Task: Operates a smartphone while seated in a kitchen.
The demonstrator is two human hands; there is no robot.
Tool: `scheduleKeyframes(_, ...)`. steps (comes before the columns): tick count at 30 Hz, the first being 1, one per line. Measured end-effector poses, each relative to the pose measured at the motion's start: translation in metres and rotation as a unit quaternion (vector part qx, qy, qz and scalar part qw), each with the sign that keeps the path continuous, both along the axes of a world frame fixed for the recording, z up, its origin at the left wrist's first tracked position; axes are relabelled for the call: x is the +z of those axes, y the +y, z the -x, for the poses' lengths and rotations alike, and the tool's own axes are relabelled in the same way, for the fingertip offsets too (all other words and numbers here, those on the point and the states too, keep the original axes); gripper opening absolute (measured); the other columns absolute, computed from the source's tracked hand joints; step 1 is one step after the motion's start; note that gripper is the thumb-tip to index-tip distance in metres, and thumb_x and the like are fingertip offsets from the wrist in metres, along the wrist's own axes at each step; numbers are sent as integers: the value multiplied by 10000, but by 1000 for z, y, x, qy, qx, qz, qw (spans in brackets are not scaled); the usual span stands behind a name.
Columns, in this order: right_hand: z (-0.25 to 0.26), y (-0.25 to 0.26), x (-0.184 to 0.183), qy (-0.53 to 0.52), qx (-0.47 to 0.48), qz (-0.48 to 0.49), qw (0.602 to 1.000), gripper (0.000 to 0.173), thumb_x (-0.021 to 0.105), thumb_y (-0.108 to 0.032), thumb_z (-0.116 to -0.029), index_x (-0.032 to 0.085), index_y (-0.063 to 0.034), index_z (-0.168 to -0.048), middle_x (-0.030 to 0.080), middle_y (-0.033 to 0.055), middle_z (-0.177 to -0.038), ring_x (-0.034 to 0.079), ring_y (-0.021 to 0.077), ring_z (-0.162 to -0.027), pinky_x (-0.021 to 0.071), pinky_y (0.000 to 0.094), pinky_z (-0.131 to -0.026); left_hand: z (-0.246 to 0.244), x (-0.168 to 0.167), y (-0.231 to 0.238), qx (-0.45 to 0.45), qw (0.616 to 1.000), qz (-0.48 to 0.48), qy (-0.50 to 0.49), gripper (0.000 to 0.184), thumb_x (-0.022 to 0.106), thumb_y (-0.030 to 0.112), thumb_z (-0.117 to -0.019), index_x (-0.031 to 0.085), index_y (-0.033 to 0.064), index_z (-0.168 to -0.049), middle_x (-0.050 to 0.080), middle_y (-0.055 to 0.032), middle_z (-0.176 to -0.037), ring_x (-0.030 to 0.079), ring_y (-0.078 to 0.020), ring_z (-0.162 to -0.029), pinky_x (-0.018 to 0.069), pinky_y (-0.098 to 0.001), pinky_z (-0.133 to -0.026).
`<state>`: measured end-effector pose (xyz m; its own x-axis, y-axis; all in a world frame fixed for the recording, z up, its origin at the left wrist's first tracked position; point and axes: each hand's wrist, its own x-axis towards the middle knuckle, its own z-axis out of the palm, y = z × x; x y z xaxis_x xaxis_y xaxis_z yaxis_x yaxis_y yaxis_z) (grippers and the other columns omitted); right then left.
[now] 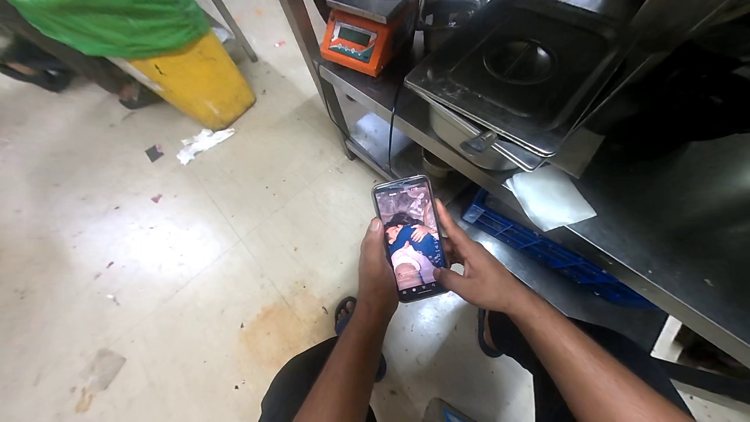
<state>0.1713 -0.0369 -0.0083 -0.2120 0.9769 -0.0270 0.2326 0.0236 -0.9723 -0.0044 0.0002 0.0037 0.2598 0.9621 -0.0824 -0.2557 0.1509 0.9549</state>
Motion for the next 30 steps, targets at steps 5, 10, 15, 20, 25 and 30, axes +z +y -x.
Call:
scheduleKeyframes(5, 0, 0, -1, -1, 2, -10, 1000, 988, 626, -81, -858, 55, -187, -1657, 710, 21, -1080, 686, 69, -794, 596, 273, -728, 0, 1, 0, -5, 1000, 4, -8, 617, 188, 611, -1048, 558, 233, -1366, 691, 4, -1181, 687, -109, -1021, 592, -356, -846)
scheduleKeyframes(10, 0, 0, 0, -2, 3, -5, 1000, 998, 628, -79, -851, 51, -197, -1657, 711, 17, -1058, 678, 68, -770, 594, 276, -712, 0, 1, 0, -6, 1000, 1, -13, 611, 200, 620, -1046, 565, 233, -1346, 697, 14, -1154, 688, -96, -1008, 593, -337, -839)
scheduleKeyframes(15, 1, -1, 0, -8, 0, -11, 1000, 996, 628, -71, -850, 56, -195, -1657, 712, 16, -1058, 676, 58, -770, 589, 261, -710, 1, 2, -1, 0, 1000, -1, -10, 598, 205, 611, -1049, 581, 229, -1313, 701, 20, -1132, 690, -90, -990, 594, -331, -832)
scheduleKeyframes(20, 1, -1, 1, 2, 0, -8, 1000, 1005, 625, -44, -841, 59, -199, -1657, 713, 10, -1091, 684, 61, -790, 593, 260, -722, 1, 2, 0, 1, 1000, -5, -5, 605, 194, 603, -1051, 575, 218, -1318, 699, 9, -1135, 691, -97, -996, 594, -337, -835)
scheduleKeyframes(25, 0, -1, 0, 0, -1, -7, 1000, 996, 623, -63, -842, 62, -188, -1656, 711, 17, -1052, 679, 60, -777, 590, 260, -715, 1, 2, -1, -2, 1000, -7, -11, 598, 201, 604, -1052, 565, 226, -1339, 694, 9, -1158, 688, -101, -1012, 593, -342, -842)
scheduleKeyframes(30, 0, -1, 0, 3, 3, -9, 1000, 1006, 622, -41, -842, 52, -197, -1657, 717, 12, -1058, 682, 65, -774, 592, 263, -716, 1, 2, -1, 0, 1000, -2, 0, 605, 193, 601, -1053, 562, 222, -1347, 690, 6, -1176, 683, -104, -1031, 590, -350, -855)
